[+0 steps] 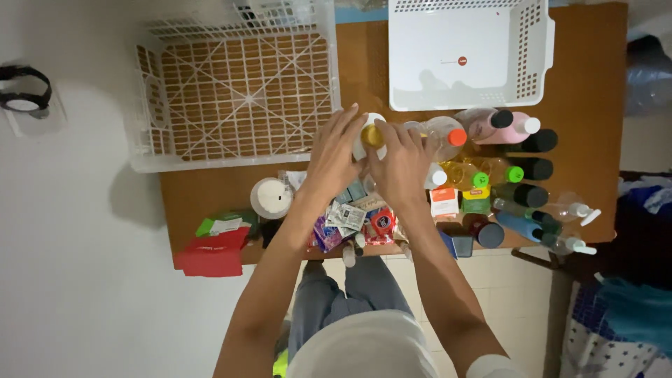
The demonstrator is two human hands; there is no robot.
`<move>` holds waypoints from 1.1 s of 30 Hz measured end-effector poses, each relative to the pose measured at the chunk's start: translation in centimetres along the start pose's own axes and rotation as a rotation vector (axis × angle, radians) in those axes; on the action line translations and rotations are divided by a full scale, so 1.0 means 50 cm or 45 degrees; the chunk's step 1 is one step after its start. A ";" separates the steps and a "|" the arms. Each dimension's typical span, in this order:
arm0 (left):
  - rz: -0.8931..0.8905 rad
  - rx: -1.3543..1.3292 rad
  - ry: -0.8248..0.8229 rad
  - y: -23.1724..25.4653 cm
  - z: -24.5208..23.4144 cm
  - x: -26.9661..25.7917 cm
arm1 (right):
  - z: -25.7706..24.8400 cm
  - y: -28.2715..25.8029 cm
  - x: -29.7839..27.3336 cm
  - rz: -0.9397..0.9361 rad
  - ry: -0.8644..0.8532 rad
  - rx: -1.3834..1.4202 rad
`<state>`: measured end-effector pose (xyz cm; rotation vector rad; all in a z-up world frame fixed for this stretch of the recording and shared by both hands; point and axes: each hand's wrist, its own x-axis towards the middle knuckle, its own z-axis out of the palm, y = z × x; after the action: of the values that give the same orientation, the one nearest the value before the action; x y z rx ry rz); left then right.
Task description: The person sorts laundry supplies on a table, picking up small packets and bottles, wiping them with a black cloth, and placing them into a white plastic basket. The person handles multiple items one at a time, including detergent bottles and sachets, and arranges them in the basket.
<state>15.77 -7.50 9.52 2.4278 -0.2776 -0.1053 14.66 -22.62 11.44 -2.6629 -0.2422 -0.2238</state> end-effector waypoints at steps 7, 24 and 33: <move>0.068 -0.055 0.155 0.029 -0.044 -0.020 | -0.081 -0.049 0.011 -0.101 0.141 0.232; 0.127 -0.253 0.501 0.001 -0.310 -0.460 | -0.274 -0.424 -0.221 -0.479 0.139 0.956; -0.066 -0.571 0.638 -0.133 -0.355 -0.791 | 0.134 -0.456 -0.499 0.255 0.078 0.829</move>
<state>-18.96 17.56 18.91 1.9349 0.0369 0.3764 -13.49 -2.77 10.29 -2.0125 -0.0165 -0.1316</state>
